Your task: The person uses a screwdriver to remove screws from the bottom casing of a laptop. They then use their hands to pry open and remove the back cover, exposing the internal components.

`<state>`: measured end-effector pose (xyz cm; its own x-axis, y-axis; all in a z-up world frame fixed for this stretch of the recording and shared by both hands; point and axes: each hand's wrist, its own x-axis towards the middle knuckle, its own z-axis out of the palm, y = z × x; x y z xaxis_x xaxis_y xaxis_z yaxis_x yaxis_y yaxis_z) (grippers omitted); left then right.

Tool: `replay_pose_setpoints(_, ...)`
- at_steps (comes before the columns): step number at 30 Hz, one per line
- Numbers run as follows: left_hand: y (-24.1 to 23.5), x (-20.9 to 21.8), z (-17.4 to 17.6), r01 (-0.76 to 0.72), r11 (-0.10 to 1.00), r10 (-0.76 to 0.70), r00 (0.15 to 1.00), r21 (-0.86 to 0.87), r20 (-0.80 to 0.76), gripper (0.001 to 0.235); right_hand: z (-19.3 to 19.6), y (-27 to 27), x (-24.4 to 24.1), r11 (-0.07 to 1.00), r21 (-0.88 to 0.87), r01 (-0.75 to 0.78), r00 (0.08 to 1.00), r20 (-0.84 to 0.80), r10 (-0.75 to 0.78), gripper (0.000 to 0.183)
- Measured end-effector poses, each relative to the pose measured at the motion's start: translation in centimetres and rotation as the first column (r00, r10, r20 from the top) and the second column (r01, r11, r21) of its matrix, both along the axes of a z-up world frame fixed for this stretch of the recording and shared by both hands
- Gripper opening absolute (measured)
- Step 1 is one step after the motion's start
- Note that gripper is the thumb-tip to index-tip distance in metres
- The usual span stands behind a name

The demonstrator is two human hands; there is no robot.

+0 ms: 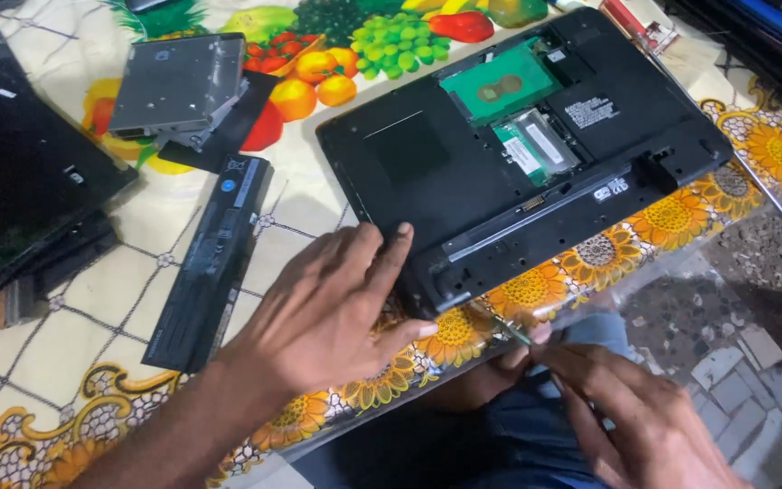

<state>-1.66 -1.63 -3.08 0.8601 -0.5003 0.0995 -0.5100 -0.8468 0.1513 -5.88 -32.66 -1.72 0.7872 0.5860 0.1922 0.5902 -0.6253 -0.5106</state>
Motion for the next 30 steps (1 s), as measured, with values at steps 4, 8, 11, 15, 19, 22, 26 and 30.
replay_pose_setpoints(4, -0.9, 0.8, 0.6, 0.106, 0.957, -0.034, 0.966, -0.271, 0.258, 0.052, -2.4, -0.5, -2.5, 0.978, 0.119, 0.171, 0.985, -0.023, -0.169, 0.043)
replay_pose_setpoints(8, -0.1, 0.6, 1.2, -0.017, 0.991, 0.049, 0.971, -0.136, 0.234, 0.069, -3.5, -0.1, -3.1, 0.949, 0.247, 0.198, 0.98, -0.024, -0.198, 0.039)
replay_pose_setpoints(11, -0.6, 0.6, 2.1, 0.223, 0.955, -0.161, 0.943, -0.195, 0.29, 0.081, -4.2, -0.3, -3.4, 0.934, 0.265, 0.239, 0.971, -0.06, -0.232, 0.038)
replay_pose_setpoints(15, -1.7, 0.6, 1.8, 0.352, 0.924, -0.316, 0.923, -0.149, 0.222, 0.091, -4.8, -0.3, -3.3, 0.953, 0.24, 0.185, 0.982, -0.01, -0.189, 0.04)
replay_pose_setpoints(19, -2.1, 0.7, 1.8, 0.396, 0.909, -0.367, 0.908, -0.13, 0.202, 0.07, -4.3, 0.1, -3.3, 0.943, 0.253, 0.216, 0.976, -0.052, -0.209, 0.039)
replay_pose_setpoints(22, -2.0, 0.8, 1.6, 0.412, 0.901, -0.386, 0.905, -0.135, 0.18, 0.064, -4.4, 0.0, -3.2, 0.943, 0.262, 0.205, 0.979, -0.06, -0.196, 0.04)
replay_pose_setpoints(26, -2.1, 0.7, 1.2, 0.416, 0.904, -0.393, 0.899, -0.097, 0.194, 0.064, -4.3, 0.4, -3.2, 0.938, 0.299, 0.176, 0.984, -0.035, -0.173, 0.038)
replay_pose_setpoints(30, -2.3, 0.8, 1.3, 0.406, 0.905, -0.377, 0.905, -0.131, 0.197, 0.056, -4.3, 0.3, -3.2, 0.943, 0.293, 0.161, 0.986, -0.013, -0.164, 0.039)
